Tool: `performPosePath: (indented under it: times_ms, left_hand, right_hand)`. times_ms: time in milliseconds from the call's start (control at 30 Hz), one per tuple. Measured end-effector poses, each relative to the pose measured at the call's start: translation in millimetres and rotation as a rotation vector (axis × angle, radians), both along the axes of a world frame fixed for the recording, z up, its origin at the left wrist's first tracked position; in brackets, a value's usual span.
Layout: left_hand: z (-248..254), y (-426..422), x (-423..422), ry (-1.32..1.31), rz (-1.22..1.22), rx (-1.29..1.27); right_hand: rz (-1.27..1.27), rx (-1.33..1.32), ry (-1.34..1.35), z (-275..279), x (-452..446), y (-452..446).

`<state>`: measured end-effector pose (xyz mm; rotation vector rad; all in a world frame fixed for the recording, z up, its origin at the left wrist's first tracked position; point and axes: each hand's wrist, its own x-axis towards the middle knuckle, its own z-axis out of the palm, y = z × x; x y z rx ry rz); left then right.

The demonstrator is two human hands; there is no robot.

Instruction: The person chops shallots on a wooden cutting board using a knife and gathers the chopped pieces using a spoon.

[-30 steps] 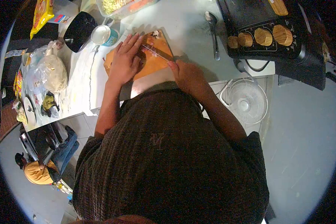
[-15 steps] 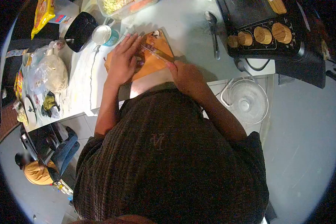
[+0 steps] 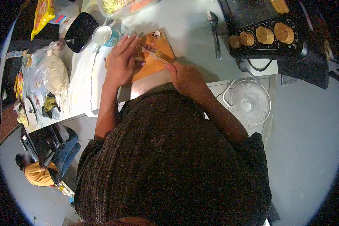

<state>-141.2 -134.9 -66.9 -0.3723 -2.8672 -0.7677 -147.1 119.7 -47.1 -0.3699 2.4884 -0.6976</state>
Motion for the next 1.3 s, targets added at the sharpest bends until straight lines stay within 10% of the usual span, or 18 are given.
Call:
performPosePath:
  times_ms: [1300]
  left_hand:
    - [-10.2,19.2,4.1,-0.07,0.09,-0.021]
  right_hand:
    - [0.073,0.038,0.113,-20.8,-40.4,20.4]
